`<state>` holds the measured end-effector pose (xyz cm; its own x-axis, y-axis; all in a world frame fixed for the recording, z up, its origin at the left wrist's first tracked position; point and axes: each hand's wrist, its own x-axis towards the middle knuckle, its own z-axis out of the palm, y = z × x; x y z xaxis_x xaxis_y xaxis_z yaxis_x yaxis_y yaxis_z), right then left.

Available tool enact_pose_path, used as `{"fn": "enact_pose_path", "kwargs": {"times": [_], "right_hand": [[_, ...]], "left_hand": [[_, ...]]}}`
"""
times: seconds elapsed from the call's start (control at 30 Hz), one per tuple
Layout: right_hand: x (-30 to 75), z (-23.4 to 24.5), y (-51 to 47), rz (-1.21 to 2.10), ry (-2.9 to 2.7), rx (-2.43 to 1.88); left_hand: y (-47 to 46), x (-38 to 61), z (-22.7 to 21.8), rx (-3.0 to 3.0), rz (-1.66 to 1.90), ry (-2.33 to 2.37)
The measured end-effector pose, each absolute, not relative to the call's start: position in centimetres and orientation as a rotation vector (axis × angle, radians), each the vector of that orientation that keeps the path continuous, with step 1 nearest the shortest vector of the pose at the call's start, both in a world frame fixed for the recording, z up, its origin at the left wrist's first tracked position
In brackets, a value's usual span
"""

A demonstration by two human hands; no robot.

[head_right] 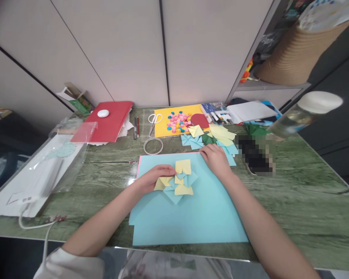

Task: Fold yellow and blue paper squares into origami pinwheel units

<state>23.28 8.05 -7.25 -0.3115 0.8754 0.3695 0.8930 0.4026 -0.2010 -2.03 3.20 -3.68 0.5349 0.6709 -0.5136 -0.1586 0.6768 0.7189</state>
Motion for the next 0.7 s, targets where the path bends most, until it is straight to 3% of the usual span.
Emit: {"fn": "enact_pose_path", "kwargs": {"times": [0.3,0.6,0.7], "right_hand": [[26.6,-6.4,8.4,-0.238,-1.804,-1.747],[28.0,-5.9,8.5,-0.273,-1.698,-1.860],[26.4,-4.7,7.8,-0.143,-1.681,-1.793]], "left_hand": [[3.2,-2.0,-3.5,0.657,0.536,0.881],[3.2,-2.0,-3.5,0.661,0.534,0.879],[3.1,-2.0,-3.3,0.680,0.532,0.894]]}}
